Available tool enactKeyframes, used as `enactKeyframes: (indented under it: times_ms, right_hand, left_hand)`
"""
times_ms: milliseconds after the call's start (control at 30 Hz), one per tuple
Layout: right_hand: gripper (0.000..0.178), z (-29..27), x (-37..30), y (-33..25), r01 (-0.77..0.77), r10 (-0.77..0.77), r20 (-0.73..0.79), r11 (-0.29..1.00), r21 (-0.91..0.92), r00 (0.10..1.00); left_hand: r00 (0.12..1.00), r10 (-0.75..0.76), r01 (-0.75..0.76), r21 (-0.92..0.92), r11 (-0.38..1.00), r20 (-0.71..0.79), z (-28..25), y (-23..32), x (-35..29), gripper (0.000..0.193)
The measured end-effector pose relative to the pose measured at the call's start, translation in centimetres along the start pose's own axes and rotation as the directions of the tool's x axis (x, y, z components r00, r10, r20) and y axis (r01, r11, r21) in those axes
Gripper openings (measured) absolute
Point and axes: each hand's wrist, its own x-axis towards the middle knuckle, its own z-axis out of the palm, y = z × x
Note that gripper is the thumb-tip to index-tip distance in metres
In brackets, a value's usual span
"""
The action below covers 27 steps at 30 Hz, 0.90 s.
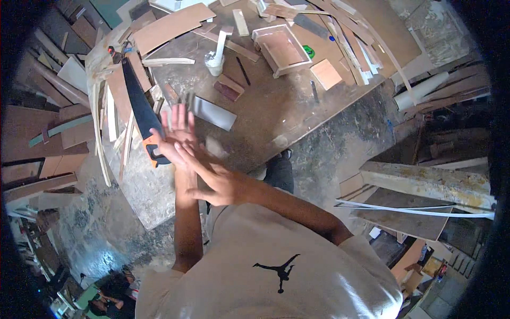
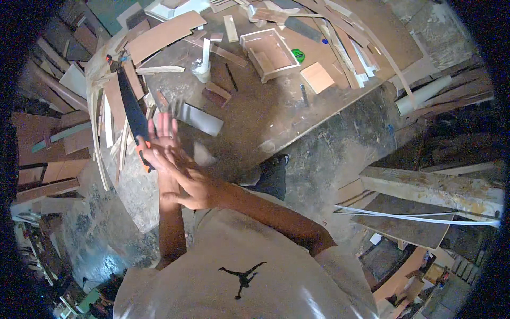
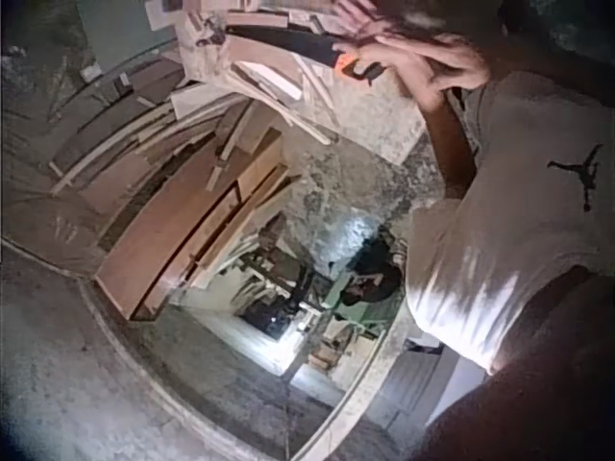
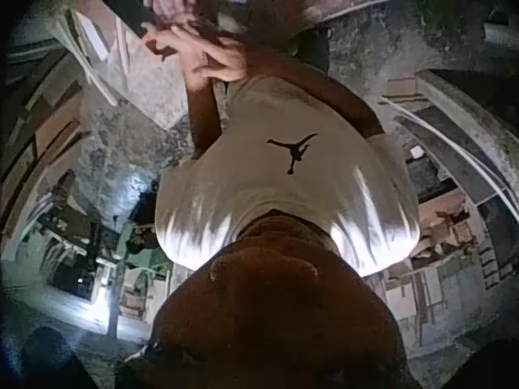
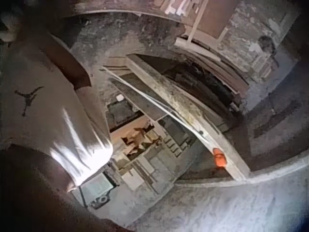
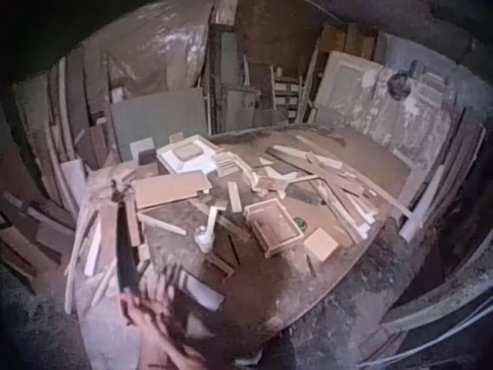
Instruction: The person assembles a small wooden box by applying glue to thin wooden strips and attaching them to a rectangular frame. They use a small tool to scrape excess glue from the joints and inspect the alignment of the pieces. The person handles multiple small wooden components, including a separate small block, and works on a cluttered workbench.
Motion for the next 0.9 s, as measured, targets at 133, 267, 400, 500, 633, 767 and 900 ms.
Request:
enactKeyframes:
  times_ms: [133,267,400,500,633,767,900]
  right_hand:
    - [0.092,-1.6,2.1,2.6,-0.005,-0.013,-0.096,0.983,-0.182,0.995]
    - [0.092,-1.7,0.4,0.1,-0.056,0.054,-0.083,0.998,-0.021,0.995]
    - [0.092,-2.4,0.2,-2.6,-0.008,0.011,-0.058,0.999,0.047,0.998]
    - [0.091,-3.3,2.2,-0.7,0.046,-0.034,-0.162,0.996,0.072,0.986]
    - [0.086,-4.4,2.3,-0.3,0.001,-0.007,-0.167,0.999,-0.033,0.986]
    - [0.09,-4.1,0.8,-0.5,-0.022,0.018,-0.085,0.999,-0.046,0.996]
    - [0.088,-3.6,2.6,-0.2,-0.016,-0.024,-0.173,0.974,-0.228,0.985]
  left_hand:
    - [0.968,-0.199,0.188,0.085,0.978,0.152,1.1,-1.5,-1.8,0.074]
    - [1.0,0.01,-0.01,0.092,0.996,-0.005,4.7,-0.4,-0.9,0.073]
    - [0.989,0.086,-0.098,0.091,0.991,0.124,5.5,-0.2,-0.7,0.072]
    - [0.964,-0.039,-0.012,0.187,0.982,0.263,7.0,-0.9,-2.5,0.076]
    - [0.977,-0.009,-0.023,0.147,0.989,0.215,8.8,0.1,-1.7,0.076]
    - [0.979,0.111,-0.135,0.14,0.981,0.17,8.8,1.6,0.5,0.071]
    - [0.969,-0.088,0.051,0.163,0.985,0.233,5.1,-0.2,1.3,0.073]
